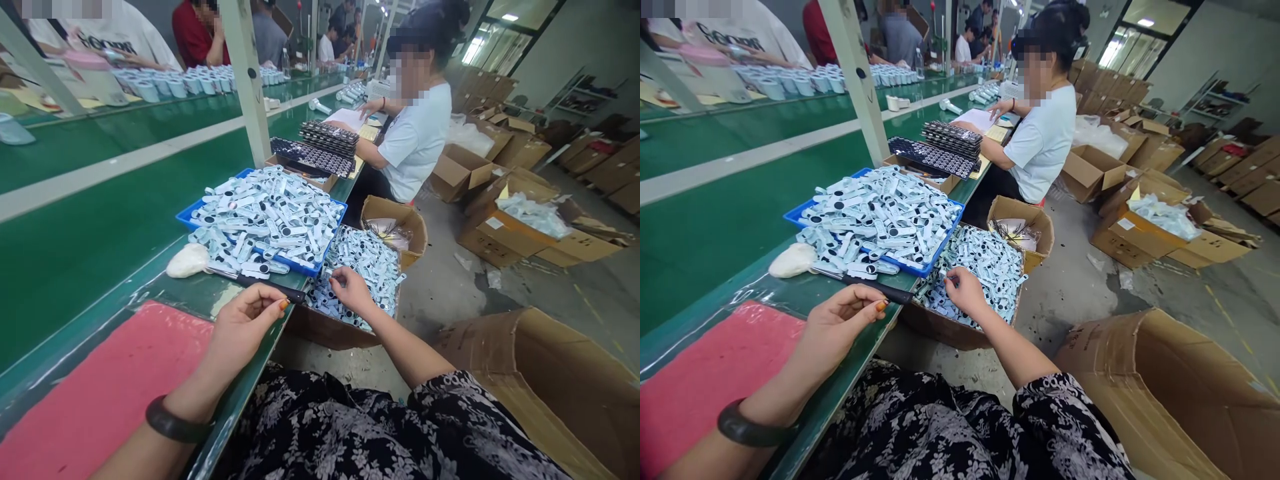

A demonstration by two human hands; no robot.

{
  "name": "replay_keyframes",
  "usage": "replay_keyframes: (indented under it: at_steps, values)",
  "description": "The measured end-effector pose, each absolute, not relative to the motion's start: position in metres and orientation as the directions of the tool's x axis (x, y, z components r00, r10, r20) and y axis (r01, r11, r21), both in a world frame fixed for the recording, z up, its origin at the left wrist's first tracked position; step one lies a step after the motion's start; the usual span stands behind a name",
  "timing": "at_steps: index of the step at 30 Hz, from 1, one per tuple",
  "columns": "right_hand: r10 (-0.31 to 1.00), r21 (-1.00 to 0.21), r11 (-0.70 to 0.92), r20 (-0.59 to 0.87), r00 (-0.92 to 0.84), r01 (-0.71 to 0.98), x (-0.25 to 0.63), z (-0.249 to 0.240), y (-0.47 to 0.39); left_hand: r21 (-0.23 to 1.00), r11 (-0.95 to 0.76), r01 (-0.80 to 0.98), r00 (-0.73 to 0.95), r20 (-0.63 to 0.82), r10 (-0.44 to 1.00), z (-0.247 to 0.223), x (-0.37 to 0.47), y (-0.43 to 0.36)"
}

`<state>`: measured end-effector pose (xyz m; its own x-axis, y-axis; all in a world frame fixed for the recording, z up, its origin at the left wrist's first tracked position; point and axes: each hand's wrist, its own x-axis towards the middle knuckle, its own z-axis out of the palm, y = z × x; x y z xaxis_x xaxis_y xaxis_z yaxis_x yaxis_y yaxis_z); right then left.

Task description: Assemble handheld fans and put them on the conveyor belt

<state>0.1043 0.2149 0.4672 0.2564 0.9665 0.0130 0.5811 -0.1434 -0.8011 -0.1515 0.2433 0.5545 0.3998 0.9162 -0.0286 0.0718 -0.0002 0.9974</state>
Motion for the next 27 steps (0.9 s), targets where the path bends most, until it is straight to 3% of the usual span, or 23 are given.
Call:
replay_keyframes:
  at_steps: [2, 5, 8, 11, 17, 27]
  values:
    - [0.963, -0.924, -0.133, -0.036, 0.266, 0.359, 0.106, 0.468, 0.210, 0.998, 0.022, 0.056, 0.411, -0.044, 0.911, 0.554, -0.151, 0.242]
    - [0.975, -0.996, -0.092, -0.086, 0.203, 0.021, 0.097, 0.475, 0.200, 0.998, 0.059, 0.021, 0.416, -0.062, 0.907, 0.556, -0.148, 0.240]
    - [0.989, -0.961, -0.104, -0.127, 0.074, -0.257, 0.077, 0.487, 0.188, 0.999, 0.048, -0.010, 0.434, -0.039, 0.900, 0.558, -0.144, 0.236]
    - [0.981, -0.883, -0.192, -0.155, -0.121, -0.429, 0.053, 0.499, 0.179, 0.999, 0.028, -0.030, 0.453, -0.012, 0.891, 0.560, -0.142, 0.233]
    - [0.926, -0.784, -0.313, -0.126, -0.357, -0.536, 0.024, 0.515, 0.175, 0.994, 0.046, -0.096, 0.464, 0.004, 0.886, 0.567, -0.147, 0.231]
    - [0.959, -0.773, -0.268, -0.156, -0.236, -0.576, 0.018, 0.523, 0.171, 0.985, 0.073, -0.156, 0.453, 0.006, 0.891, 0.574, -0.151, 0.232]
